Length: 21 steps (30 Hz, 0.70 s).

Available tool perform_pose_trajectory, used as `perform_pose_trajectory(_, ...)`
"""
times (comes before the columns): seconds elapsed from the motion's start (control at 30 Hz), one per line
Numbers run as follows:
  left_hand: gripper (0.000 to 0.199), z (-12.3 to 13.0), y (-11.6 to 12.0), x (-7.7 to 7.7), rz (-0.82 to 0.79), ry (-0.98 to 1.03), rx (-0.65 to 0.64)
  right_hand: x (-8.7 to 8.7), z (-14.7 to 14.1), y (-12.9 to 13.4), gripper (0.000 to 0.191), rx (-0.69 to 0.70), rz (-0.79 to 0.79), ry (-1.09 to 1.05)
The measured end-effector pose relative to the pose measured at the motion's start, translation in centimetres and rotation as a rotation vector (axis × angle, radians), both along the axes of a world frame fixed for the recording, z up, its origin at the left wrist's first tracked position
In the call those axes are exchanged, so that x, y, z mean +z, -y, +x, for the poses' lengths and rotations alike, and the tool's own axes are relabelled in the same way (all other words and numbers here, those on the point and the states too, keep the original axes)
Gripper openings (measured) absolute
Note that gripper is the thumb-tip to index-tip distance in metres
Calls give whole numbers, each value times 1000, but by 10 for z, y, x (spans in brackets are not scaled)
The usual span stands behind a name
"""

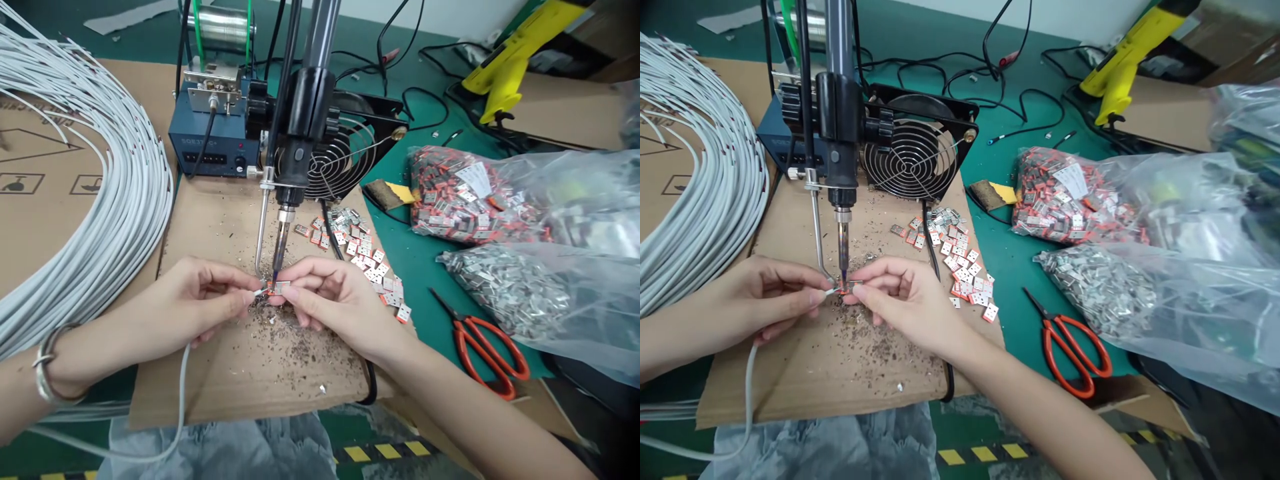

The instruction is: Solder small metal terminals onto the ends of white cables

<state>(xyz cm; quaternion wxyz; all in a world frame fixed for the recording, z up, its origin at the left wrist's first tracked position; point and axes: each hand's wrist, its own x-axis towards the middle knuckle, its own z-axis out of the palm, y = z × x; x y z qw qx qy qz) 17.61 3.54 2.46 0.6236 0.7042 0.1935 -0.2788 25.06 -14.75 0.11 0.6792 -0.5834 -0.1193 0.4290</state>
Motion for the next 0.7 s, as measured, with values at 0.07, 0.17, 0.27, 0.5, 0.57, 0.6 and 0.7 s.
perform_pose_trajectory(0.07,26,0,0,0,-12,1,-4,-1,0,0,12,-1,7,-4)
perform_pose_trajectory(0.17,24,0,1,-1,-1,17,-30,-3,1,0,15,-6,-30,3)
perform_pose_trajectory(0.27,25,0,0,-3,43,30,-68,-5,1,0,18,2,-74,19)
perform_pose_trajectory(0.5,26,-2,0,-6,2,44,-33,-5,0,0,20,13,-71,35)
perform_pose_trajectory(0.57,25,-2,0,-6,-13,52,-16,-5,1,0,20,10,-67,37)
perform_pose_trajectory(0.6,24,-1,0,-6,-18,54,-12,-5,1,0,20,10,-65,36)
perform_pose_trajectory(0.7,20,-1,0,-5,-31,50,9,-4,1,0,18,8,-63,27)
